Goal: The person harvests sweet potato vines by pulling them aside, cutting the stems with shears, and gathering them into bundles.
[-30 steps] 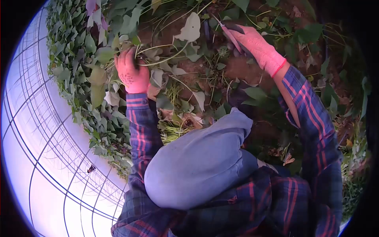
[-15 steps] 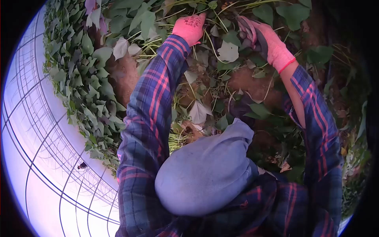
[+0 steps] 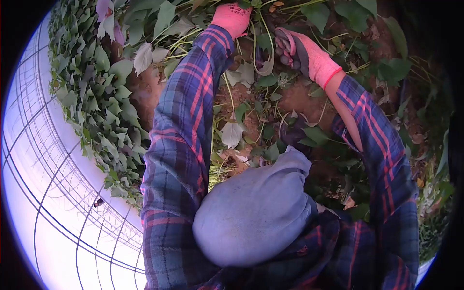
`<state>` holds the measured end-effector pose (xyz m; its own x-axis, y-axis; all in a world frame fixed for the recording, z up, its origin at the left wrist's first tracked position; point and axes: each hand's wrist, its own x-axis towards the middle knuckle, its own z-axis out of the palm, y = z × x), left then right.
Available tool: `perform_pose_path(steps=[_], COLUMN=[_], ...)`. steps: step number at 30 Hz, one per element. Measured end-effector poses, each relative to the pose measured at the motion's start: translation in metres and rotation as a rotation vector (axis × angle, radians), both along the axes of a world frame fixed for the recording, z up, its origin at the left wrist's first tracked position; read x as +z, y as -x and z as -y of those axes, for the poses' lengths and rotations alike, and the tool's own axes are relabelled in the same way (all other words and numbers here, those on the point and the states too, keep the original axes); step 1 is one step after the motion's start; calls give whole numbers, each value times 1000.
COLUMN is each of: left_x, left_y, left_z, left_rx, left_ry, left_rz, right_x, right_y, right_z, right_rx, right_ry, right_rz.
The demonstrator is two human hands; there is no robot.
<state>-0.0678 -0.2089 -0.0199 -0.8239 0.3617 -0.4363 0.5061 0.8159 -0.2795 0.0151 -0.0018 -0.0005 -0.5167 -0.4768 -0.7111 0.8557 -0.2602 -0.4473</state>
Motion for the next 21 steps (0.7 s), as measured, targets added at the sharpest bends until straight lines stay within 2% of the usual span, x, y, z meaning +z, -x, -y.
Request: perform_pose_path(steps=[2,5,12,15,18,21], left_x=[10,23,30,32,33,32], left_y=[-10,-23,-32,-37,-38,-41], left_z=[-5,-4,-5,-11,-11,-13], left_rx=[46,106,169,180,199,209], left_ry=[-2,-204,-286,-301,-293,-306], left_rz=[-16,-30,-19,-44,-32,-18], right_x=[-1,0,8,7,7,6], right_y=[2,3,5,2,8,8], right_z=[-1,-1,-12,-9,2,3], right_rx=[40,51,154,123,76,135], right_ry=[-8,-7,-52,57,-40,-159], right_rz=[-5,-30,-46,-28,-4,-12])
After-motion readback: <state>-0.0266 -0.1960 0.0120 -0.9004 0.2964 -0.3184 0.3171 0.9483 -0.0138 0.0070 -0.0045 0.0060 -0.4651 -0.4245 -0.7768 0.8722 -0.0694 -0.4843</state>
